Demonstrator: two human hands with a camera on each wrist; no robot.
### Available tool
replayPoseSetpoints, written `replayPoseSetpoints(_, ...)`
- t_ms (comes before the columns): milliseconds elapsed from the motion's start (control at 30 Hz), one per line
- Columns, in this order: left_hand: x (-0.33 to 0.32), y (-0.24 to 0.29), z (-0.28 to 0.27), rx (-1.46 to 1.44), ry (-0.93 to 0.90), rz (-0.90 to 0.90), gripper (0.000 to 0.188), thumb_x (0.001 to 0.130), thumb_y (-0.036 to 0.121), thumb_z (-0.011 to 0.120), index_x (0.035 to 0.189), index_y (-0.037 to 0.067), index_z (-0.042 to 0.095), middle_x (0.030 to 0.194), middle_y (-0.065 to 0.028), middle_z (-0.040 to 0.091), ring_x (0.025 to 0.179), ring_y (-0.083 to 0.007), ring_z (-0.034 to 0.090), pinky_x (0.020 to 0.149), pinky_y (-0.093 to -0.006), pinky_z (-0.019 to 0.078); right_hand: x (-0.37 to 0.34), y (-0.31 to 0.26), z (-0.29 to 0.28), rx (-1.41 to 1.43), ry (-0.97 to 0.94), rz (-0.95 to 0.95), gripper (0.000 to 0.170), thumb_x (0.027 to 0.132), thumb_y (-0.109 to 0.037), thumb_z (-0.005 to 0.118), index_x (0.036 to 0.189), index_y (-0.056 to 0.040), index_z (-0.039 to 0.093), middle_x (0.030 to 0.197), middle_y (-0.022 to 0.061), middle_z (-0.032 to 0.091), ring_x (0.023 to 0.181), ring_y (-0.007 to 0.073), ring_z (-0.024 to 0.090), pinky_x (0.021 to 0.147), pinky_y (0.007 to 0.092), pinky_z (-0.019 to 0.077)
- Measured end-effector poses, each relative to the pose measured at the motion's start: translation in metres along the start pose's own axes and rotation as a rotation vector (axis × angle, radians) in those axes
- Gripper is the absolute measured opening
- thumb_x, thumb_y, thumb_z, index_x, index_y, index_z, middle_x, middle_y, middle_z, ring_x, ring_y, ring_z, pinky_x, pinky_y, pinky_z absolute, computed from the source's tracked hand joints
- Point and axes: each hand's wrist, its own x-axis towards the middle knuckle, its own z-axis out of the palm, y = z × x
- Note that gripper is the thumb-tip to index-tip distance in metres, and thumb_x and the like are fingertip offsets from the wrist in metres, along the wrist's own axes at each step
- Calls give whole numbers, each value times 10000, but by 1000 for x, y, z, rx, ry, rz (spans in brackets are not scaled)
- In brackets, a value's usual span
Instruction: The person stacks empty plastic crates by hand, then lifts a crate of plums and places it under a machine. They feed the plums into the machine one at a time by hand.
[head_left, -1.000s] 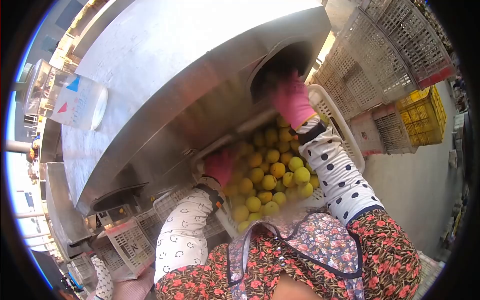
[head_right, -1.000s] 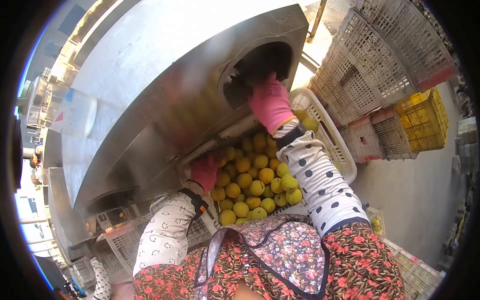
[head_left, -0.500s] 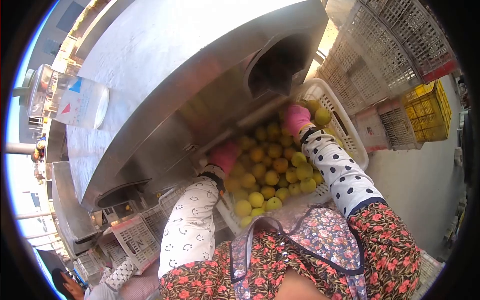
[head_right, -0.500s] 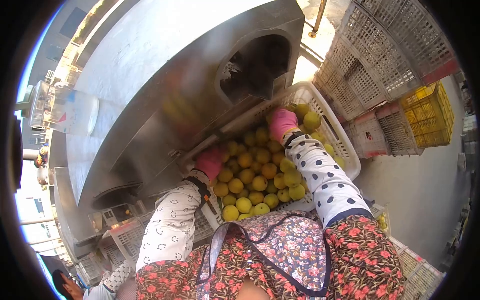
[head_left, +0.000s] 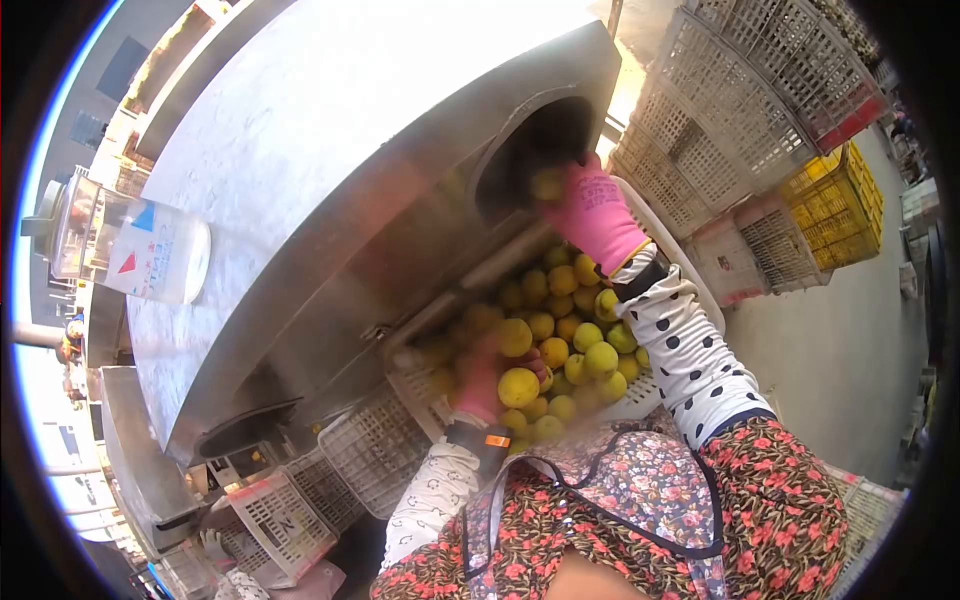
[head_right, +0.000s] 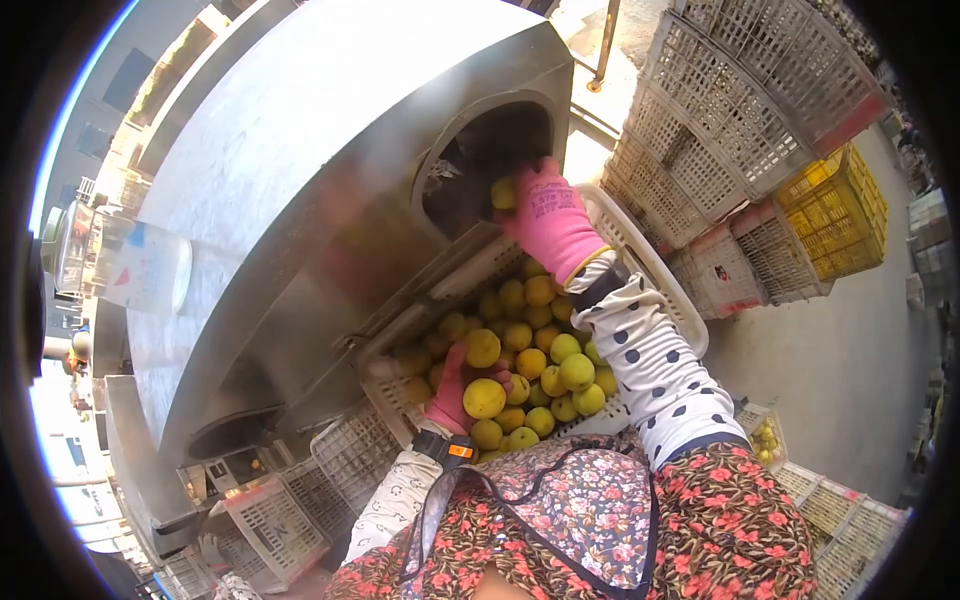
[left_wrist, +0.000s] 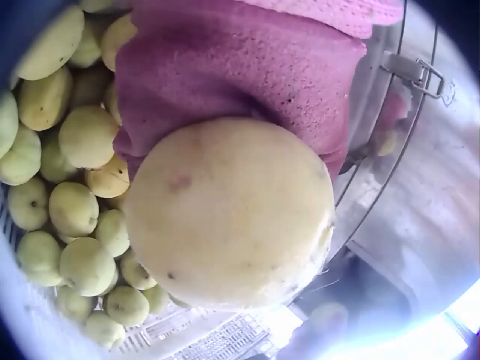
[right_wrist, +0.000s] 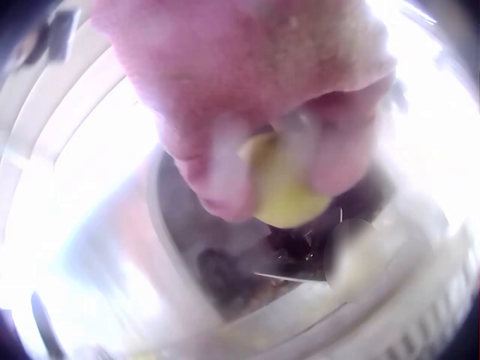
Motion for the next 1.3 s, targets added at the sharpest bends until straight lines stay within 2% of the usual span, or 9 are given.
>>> replayPoseSetpoints(333, 7, 27, 34, 140, 57, 166, 665, 885, 708, 573, 1069, 70, 620, 902, -95, 658, 749, -268, 661, 700, -403, 569, 45, -26, 37, -125, 28, 43, 649, 822, -415, 745, 1290, -2, 568, 1144, 286, 603, 1016, 426, 641, 880, 467, 538)
replayPoseSetpoints(467, 6, 44, 65, 146, -37, 208, 633, 912, 673, 562, 1124, 77, 597, 922, -91, 663, 751, -246, 669, 694, -381, 564, 12, -24, 24, 324, 565, -130, 694, 787, -427, 787, 1282, 10, 575, 1111, 269, 627, 1007, 426, 631, 888, 462, 522)
replayPoseSetpoints(600, -2, 56, 104, 477, 25, 423, 579, 959, 595, 539, 1216, 77, 563, 952, -92, 670, 759, -222, 674, 711, -368, 558, -73, -19, 26, 785, -196, 217, 700, 798, -372, 809, 1304, 41, 558, 1141, 224, 658, 1049, 368, 640, 919, 420, 510)
replayPoseSetpoints(700, -12, 62, 136, 741, 1, 545, 523, 983, 518, 530, 1246, 67, 548, 974, -102, 666, 775, -218, 668, 739, -360, 551, -77, -19, 15, 1235, -391, 328, 666, 827, -394, 780, 1295, 33, 575, 1157, 228, 655, 1066, 338, 642, 920, 411, 510)
replayPoseSetpoints(833, 9, 66, 106, 373, -147, 381, 473, 988, 424, 543, 1263, 39, 521, 995, -123, 654, 845, -220, 657, 775, -338, 546, -41, -14, -4, 299, 163, -56, 518, 800, -349, 778, 1195, -39, 650, 1168, 241, 641, 992, 359, 667, 892, 448, 535)
replayPoseSetpoints(900, 42, 56, 62, 406, -142, 534, 433, 978, 331, 584, 1275, 26, 505, 996, -130, 648, 881, -222, 650, 804, -338, 550, 4, -3, 24, -158, 55, -65, 512, 778, -344, 781, 1171, -43, 650, 1172, 248, 620, 981, 391, 651, 884, 477, 532)
replayPoseSetpoints(1000, 49, 39, 49, 730, -11, 778, 434, 922, 185, 650, 1288, 16, 491, 1018, -138, 650, 928, -240, 653, 855, -355, 551, 47, -23, 38, -276, -59, -39, 581, 788, -348, 778, 1247, -35, 611, 1205, 254, 591, 1011, 391, 635, 880, 476, 533)
replayPoseSetpoints(1100, 43, 35, 46, 1073, 177, 956, 506, 849, 51, 711, 1298, 10, 483, 1053, -146, 658, 974, -264, 663, 907, -375, 548, 16, -10, 28, 268, 388, -250, 681, 777, -350, 796, 1326, -27, 556, 1249, 257, 573, 1016, 394, 637, 885, 471, 535)
replayPoseSetpoints(1300, 5, 52, 97, 1455, 255, 1127, 622, 817, 81, 764, 1353, 1, 462, 1210, -136, 657, 1081, -249, 669, 931, -337, 536, -90, -24, 27, 480, -118, -238, 800, 730, -375, 833, 1377, -26, 520, 1218, 238, 589, 1021, 404, 631, 858, 434, 542)
